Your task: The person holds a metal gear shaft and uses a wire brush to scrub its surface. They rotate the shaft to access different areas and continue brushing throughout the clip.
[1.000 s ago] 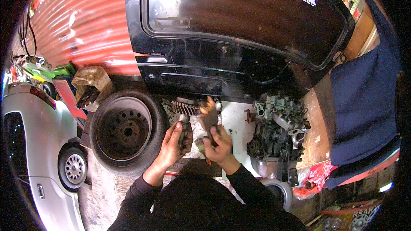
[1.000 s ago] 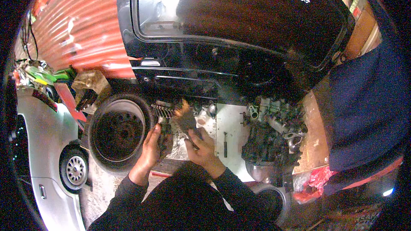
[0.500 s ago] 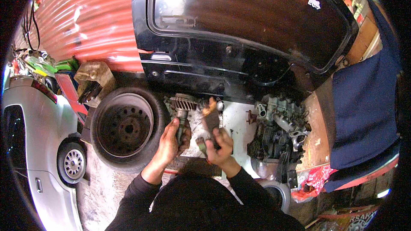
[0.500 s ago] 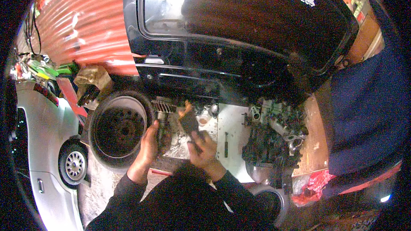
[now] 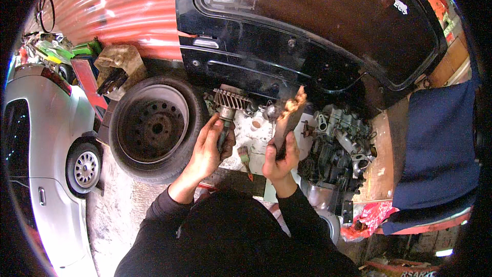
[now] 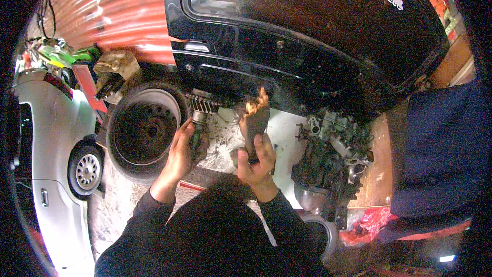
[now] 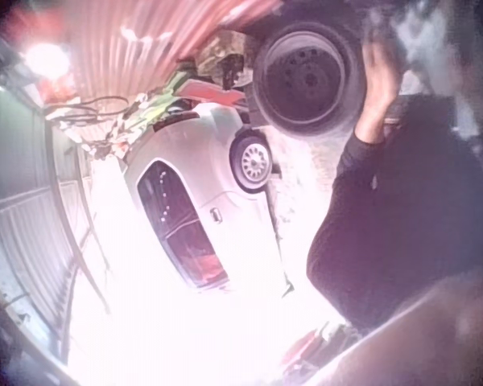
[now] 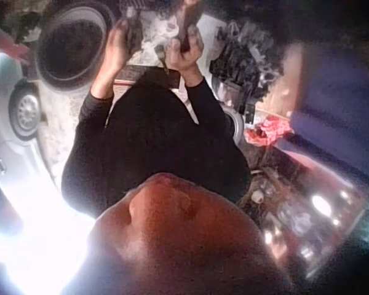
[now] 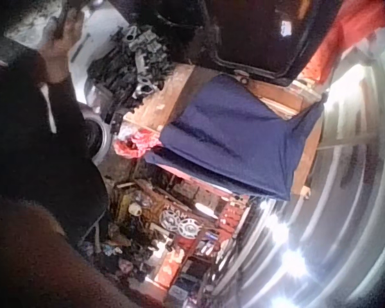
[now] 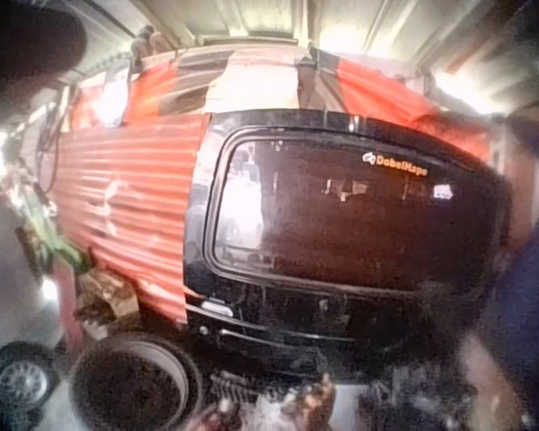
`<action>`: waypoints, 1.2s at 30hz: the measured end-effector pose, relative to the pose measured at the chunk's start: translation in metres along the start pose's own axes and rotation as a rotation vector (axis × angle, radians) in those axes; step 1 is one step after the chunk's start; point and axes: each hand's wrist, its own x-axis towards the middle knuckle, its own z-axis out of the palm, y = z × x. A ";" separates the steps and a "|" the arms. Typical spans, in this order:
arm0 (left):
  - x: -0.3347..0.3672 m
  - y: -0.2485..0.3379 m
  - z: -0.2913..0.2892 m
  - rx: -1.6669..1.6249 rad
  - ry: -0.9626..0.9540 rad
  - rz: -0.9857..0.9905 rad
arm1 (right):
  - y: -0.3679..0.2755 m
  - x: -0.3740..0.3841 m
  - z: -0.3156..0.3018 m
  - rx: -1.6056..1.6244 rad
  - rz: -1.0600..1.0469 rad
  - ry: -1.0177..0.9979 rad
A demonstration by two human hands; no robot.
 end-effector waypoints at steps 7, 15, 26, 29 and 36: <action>-0.012 0.019 0.005 0.230 -0.123 0.134 | -0.008 0.018 0.001 0.106 -0.005 -0.096; -0.015 0.014 0.001 0.167 -0.113 0.094 | -0.006 0.038 -0.024 -0.042 -0.038 -0.186; -0.012 0.004 -0.013 0.142 -0.150 0.172 | -0.021 0.050 -0.020 -0.077 -0.101 -0.121; -0.015 0.010 -0.006 0.139 -0.094 0.197 | -0.010 0.015 -0.018 -0.020 -0.003 -0.303; -0.006 -0.010 -0.025 0.098 -0.095 0.108 | -0.012 0.037 -0.009 -0.046 -0.099 -0.091</action>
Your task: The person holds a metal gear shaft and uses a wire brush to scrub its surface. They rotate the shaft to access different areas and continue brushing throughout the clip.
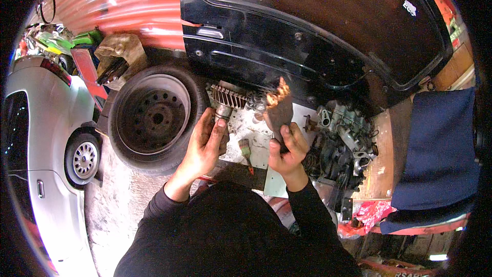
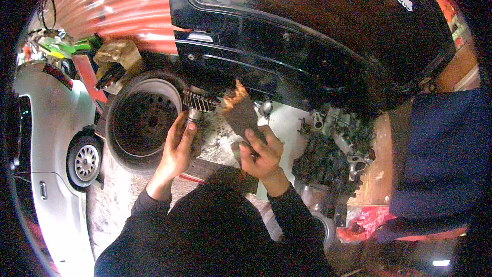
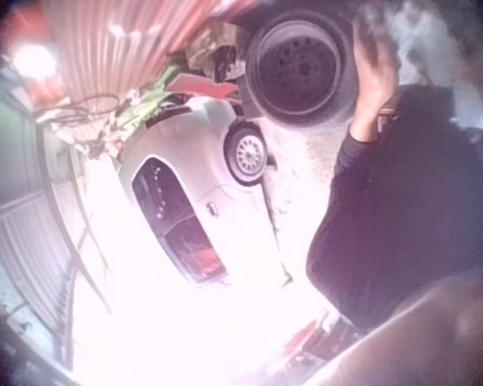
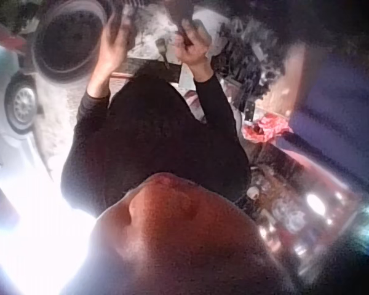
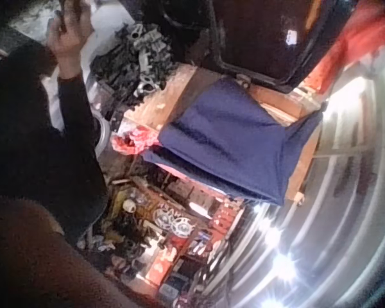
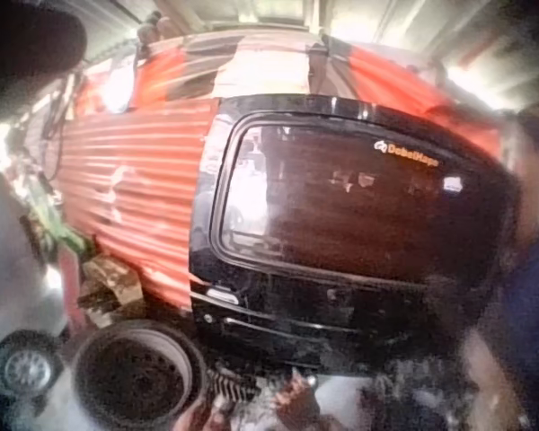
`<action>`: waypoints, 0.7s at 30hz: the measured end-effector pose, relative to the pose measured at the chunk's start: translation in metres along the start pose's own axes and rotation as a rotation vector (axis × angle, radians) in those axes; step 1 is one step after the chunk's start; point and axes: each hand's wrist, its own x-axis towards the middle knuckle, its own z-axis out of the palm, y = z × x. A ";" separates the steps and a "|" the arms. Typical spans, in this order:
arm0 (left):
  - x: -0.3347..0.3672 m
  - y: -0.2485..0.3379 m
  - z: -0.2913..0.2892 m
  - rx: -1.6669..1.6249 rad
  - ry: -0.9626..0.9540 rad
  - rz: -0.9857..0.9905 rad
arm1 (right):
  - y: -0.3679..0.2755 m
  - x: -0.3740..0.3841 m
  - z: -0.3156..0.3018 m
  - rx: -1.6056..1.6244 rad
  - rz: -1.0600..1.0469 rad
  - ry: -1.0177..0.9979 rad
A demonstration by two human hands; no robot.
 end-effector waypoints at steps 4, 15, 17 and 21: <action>-0.008 0.012 0.013 0.148 0.062 0.101 | 0.008 -0.031 0.008 0.080 0.117 -0.140; -0.012 -0.003 0.015 0.139 0.100 0.124 | 0.020 -0.036 0.016 0.033 0.291 -0.168; -0.014 -0.007 0.007 -0.117 -0.053 0.078 | 0.029 -0.046 0.015 0.036 0.478 -0.090; -0.016 -0.007 0.002 -0.386 -0.208 0.024 | -0.011 -0.046 0.009 0.222 0.330 0.065</action>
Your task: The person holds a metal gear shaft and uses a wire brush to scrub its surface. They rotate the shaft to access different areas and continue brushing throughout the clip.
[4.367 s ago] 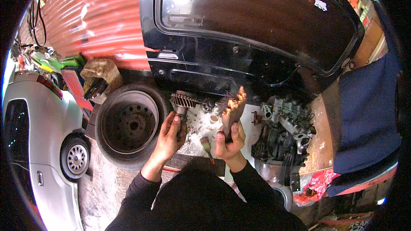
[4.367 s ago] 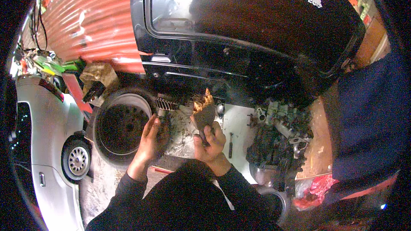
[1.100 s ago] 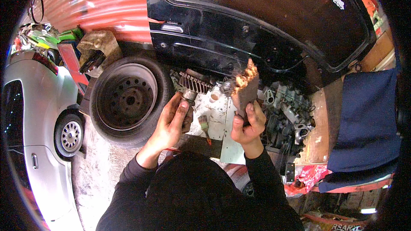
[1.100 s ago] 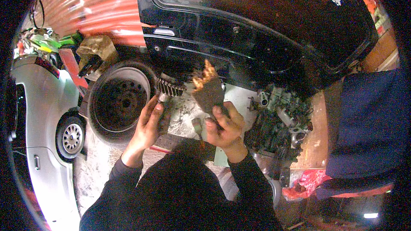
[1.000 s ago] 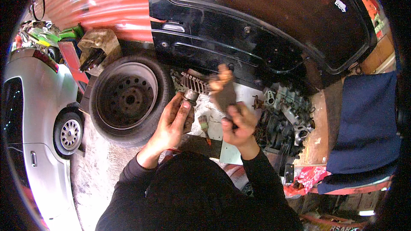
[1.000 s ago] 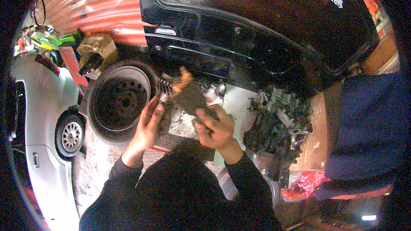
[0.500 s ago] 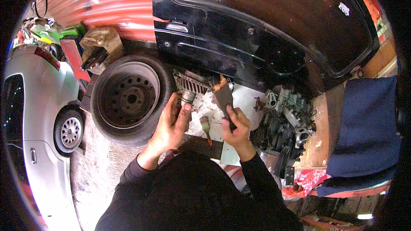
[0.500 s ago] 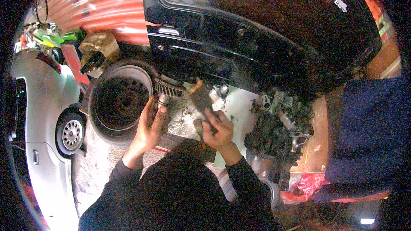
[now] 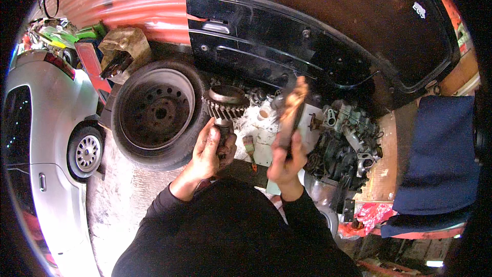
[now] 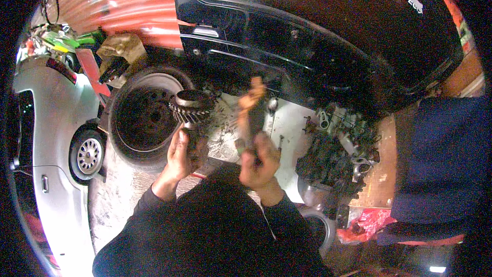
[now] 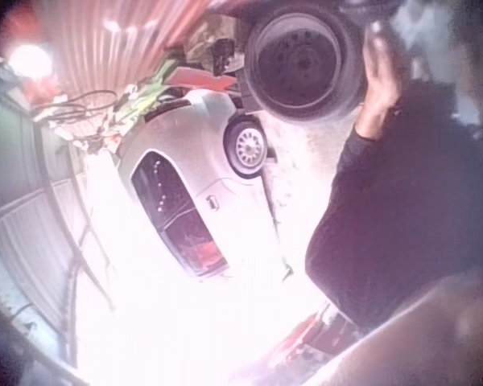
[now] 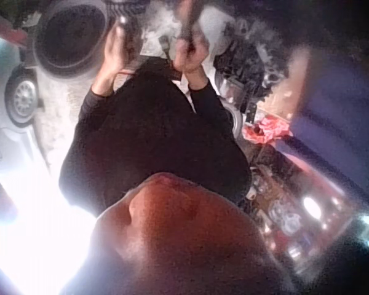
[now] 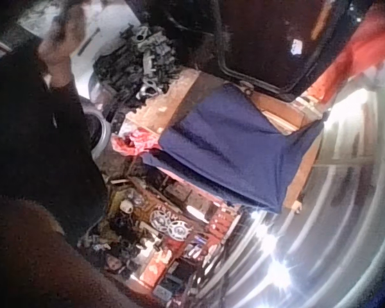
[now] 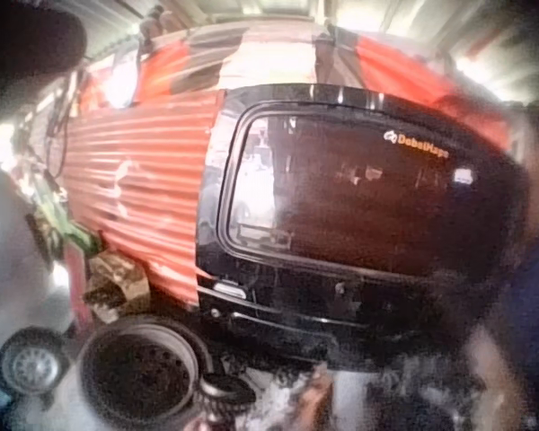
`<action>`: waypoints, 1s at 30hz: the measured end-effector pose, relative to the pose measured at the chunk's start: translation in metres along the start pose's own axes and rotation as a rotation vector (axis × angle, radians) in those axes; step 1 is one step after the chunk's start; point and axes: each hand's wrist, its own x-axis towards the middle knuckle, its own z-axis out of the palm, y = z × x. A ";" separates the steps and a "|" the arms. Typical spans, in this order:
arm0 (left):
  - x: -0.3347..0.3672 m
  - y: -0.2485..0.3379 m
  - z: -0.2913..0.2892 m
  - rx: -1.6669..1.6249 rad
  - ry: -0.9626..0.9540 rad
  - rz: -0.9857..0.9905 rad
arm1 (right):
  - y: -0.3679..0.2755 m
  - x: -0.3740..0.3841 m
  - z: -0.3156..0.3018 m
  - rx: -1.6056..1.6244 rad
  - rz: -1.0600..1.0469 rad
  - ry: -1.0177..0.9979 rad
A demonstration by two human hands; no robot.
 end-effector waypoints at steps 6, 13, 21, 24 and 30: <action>-0.002 0.005 0.005 0.058 0.048 -0.106 | -0.016 0.027 0.013 -0.014 0.555 -0.252; 0.006 -0.013 -0.006 0.349 0.159 0.035 | -0.017 0.024 0.004 -0.055 0.047 -0.307; 0.007 -0.012 -0.028 0.748 0.105 0.262 | -0.029 0.014 -0.010 -0.048 -0.043 -0.379; 0.005 -0.007 -0.036 1.045 0.055 0.373 | -0.022 0.038 -0.010 -0.059 0.521 -0.473; 0.001 0.004 -0.027 1.236 0.064 0.376 | -0.038 0.027 -0.036 -0.033 -0.062 -0.460</action>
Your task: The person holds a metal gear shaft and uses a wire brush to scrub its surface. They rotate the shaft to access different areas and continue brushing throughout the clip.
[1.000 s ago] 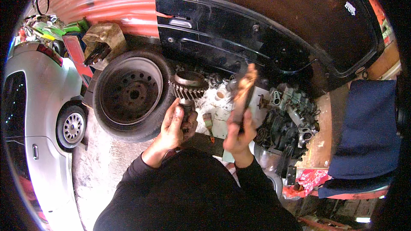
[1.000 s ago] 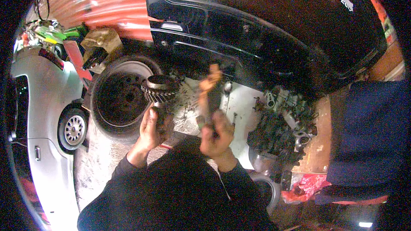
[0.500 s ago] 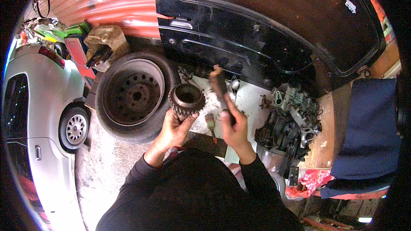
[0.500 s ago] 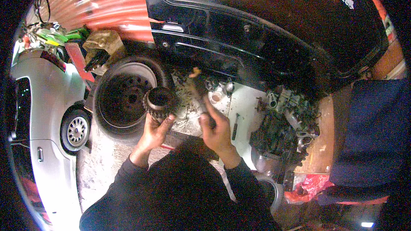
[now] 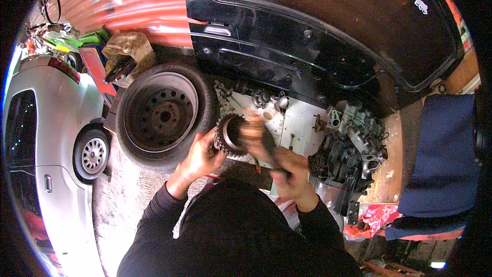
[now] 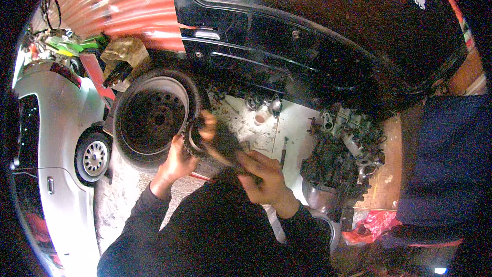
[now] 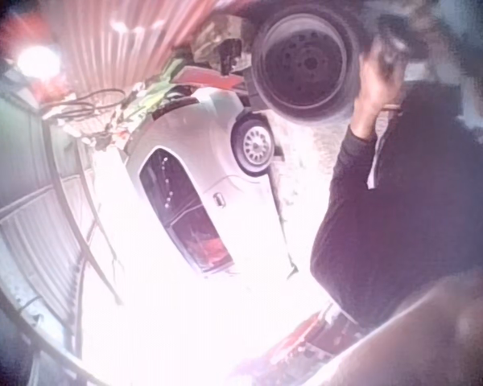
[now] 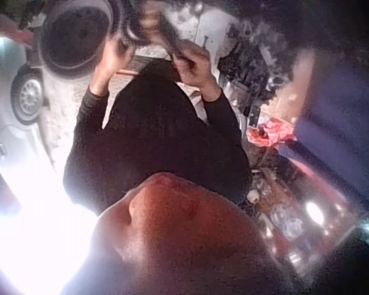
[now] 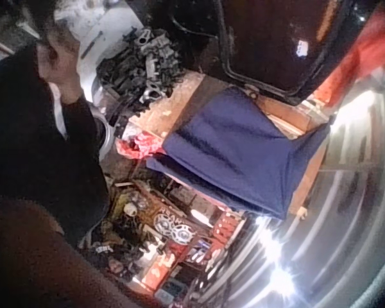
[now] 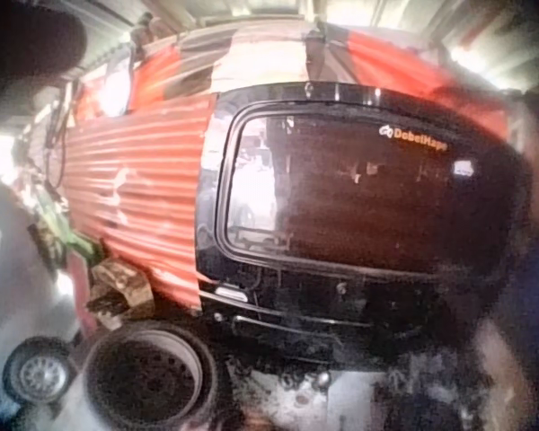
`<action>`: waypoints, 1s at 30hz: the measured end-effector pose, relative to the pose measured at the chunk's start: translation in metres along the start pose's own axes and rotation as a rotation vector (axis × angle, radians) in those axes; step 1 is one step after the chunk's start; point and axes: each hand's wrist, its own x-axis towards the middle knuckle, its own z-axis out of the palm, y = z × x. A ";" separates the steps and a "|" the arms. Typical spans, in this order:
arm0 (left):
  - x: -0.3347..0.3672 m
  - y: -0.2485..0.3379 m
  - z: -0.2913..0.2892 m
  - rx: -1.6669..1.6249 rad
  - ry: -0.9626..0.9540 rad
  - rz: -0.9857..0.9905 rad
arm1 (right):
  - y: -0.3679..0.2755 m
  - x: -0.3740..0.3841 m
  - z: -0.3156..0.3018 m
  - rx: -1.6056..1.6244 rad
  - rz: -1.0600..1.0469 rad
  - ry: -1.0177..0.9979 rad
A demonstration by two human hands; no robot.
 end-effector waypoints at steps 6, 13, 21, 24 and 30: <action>0.006 -0.011 0.001 -0.147 -0.114 -0.108 | 0.011 0.014 -0.018 0.102 0.274 0.047; 0.007 0.001 -0.009 0.098 -0.246 -0.074 | -0.013 0.029 -0.032 -0.044 0.179 -0.331; 0.003 -0.001 -0.018 0.260 -0.462 -0.025 | 0.000 0.054 -0.056 0.097 0.122 -0.401; 0.007 0.000 -0.024 0.229 -0.438 -0.002 | 0.002 0.058 -0.053 0.000 0.179 -0.448; 0.004 0.001 -0.028 0.190 -0.406 -0.013 | 0.008 0.043 -0.050 0.086 0.214 -0.427</action>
